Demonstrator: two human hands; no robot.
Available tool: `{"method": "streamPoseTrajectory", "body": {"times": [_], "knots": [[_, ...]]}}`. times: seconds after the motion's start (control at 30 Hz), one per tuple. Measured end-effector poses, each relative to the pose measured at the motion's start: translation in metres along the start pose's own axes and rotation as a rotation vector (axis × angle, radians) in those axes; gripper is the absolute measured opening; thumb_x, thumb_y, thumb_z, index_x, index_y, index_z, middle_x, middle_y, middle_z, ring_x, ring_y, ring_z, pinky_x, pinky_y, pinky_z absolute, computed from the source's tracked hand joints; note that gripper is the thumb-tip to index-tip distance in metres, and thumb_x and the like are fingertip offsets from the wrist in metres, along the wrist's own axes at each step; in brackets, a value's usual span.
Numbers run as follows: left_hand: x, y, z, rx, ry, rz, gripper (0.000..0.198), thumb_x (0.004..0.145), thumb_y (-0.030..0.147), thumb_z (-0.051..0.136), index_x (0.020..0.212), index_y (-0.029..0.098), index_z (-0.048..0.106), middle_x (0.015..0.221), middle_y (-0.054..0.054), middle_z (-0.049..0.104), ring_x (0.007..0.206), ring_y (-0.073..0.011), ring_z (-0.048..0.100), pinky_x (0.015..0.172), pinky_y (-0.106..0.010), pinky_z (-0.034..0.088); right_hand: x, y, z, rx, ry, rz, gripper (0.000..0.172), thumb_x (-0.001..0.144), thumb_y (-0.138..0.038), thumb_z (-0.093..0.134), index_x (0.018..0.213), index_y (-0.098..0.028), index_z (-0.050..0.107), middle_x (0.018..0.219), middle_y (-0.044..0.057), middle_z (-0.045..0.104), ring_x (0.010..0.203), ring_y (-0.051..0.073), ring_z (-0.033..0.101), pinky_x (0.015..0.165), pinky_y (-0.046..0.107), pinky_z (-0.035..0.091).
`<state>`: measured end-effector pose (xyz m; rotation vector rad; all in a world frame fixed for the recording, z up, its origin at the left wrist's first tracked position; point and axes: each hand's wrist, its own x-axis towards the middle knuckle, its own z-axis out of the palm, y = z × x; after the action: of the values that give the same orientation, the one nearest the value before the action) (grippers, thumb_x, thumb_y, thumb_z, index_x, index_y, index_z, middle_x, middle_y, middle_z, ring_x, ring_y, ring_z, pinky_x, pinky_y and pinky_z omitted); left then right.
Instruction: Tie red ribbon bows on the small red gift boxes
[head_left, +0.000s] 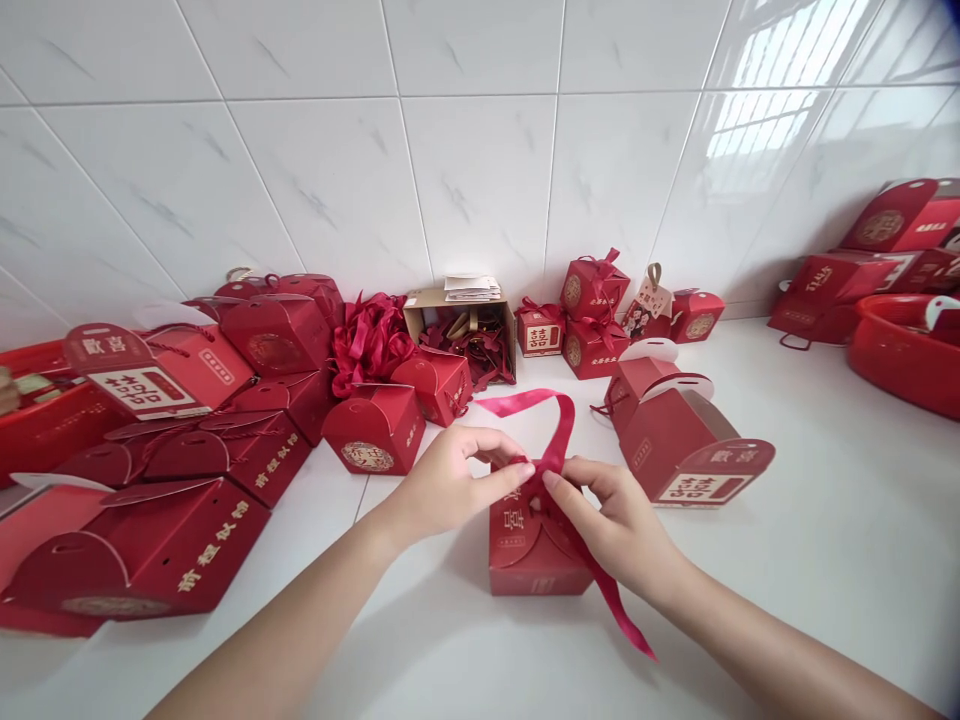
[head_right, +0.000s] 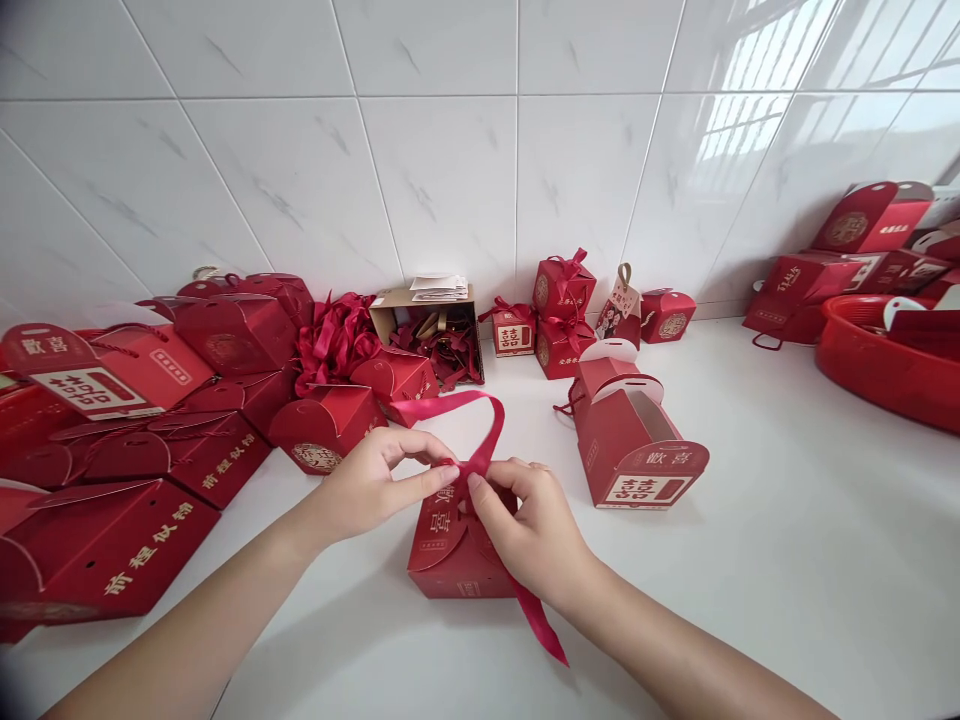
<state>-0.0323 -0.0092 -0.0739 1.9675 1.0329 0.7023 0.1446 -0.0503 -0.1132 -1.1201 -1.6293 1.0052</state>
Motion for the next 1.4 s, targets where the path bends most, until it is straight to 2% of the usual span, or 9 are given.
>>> {"method": "streamPoseTrajectory", "body": {"times": [0.07,0.2,0.43,0.6,0.7,0.93,1.1,1.3,1.4], "knots": [[-0.002,0.000,0.004,0.004,0.064,0.010,0.012,0.081,0.025,0.060,0.080,0.018,0.069,0.083,-0.003,0.071,0.082,-0.0174,0.064,0.078,-0.029,0.051,-0.001,0.004,0.003,0.126,0.047,0.053,0.017,0.091,-0.037,0.049,0.086,-0.021,0.047,0.066,-0.001,0.062,0.058,0.013,0.051,0.055,0.024,0.040],[-0.008,0.004,0.008,0.014,0.048,0.053,0.012,0.084,0.022,0.055,0.079,0.018,0.065,0.080,-0.002,0.068,0.078,-0.0158,0.063,0.073,-0.027,0.051,0.000,0.012,0.007,0.256,0.099,0.056,0.024,0.091,-0.040,0.050,0.085,-0.024,0.032,0.063,-0.005,0.058,0.051,0.010,0.048,0.048,0.021,0.035],[-0.011,-0.002,0.015,0.073,0.078,0.102,0.005,0.078,0.019,0.062,0.074,0.018,0.059,0.077,-0.001,0.067,0.082,-0.0170,0.065,0.077,-0.028,0.053,-0.002,0.010,0.004,0.033,0.110,-0.091,0.010,0.092,-0.028,0.045,0.092,-0.021,0.053,0.080,0.003,0.065,0.072,0.015,0.061,0.065,0.026,0.048],[-0.012,-0.008,0.021,0.093,0.147,0.107,0.013,0.075,0.008,0.058,0.068,0.019,0.058,0.077,0.000,0.071,0.080,-0.0166,0.068,0.075,-0.027,0.054,-0.007,0.014,-0.001,-0.237,0.156,-0.272,0.018,0.089,-0.020,0.048,0.095,-0.019,0.064,0.091,0.008,0.062,0.078,0.017,0.061,0.070,0.030,0.051],[-0.013,-0.008,0.023,0.065,0.185,0.114,0.014,0.076,0.008,0.058,0.067,0.019,0.058,0.079,-0.001,0.073,0.080,-0.0166,0.069,0.076,-0.028,0.055,-0.009,0.016,-0.003,-0.293,0.123,-0.286,0.020,0.087,-0.022,0.054,0.101,-0.019,0.069,0.099,0.011,0.057,0.086,0.020,0.061,0.075,0.033,0.053],[-0.009,-0.008,0.022,0.021,0.149,0.025,0.004,0.080,0.021,0.063,0.077,0.019,0.062,0.083,-0.002,0.072,0.082,-0.0175,0.068,0.077,-0.030,0.054,-0.008,0.019,-0.006,-0.230,0.100,-0.104,0.019,0.086,-0.028,0.058,0.093,-0.025,0.075,0.121,0.011,0.054,0.116,0.027,0.051,0.094,0.045,0.046],[-0.009,-0.020,0.032,-0.065,0.287,0.042,0.023,0.082,0.023,0.062,0.104,0.022,0.055,0.091,-0.002,0.072,0.095,-0.0187,0.067,0.086,-0.032,0.051,-0.004,0.019,-0.007,0.086,-0.002,0.126,0.020,0.086,-0.039,0.060,0.084,-0.023,0.072,0.138,0.008,0.047,0.136,0.025,0.031,0.103,0.041,0.039],[-0.006,-0.031,0.046,-0.166,0.325,0.051,0.020,0.084,0.023,0.063,0.100,0.023,0.052,0.088,-0.001,0.072,0.092,-0.0163,0.067,0.085,-0.028,0.050,-0.003,0.019,-0.005,0.281,-0.085,0.199,0.025,0.084,-0.043,0.063,0.072,-0.022,0.069,0.139,0.005,0.048,0.144,0.020,0.012,0.109,0.036,0.030],[-0.005,-0.032,0.048,-0.177,0.345,0.077,0.035,0.084,0.022,0.062,0.115,0.025,0.046,0.092,-0.001,0.072,0.095,-0.0164,0.066,0.093,-0.032,0.047,-0.005,0.019,-0.002,0.332,-0.050,0.215,0.028,0.081,-0.047,0.065,0.069,-0.022,0.068,0.143,0.003,0.044,0.144,0.022,0.011,0.110,0.036,0.028]]}}
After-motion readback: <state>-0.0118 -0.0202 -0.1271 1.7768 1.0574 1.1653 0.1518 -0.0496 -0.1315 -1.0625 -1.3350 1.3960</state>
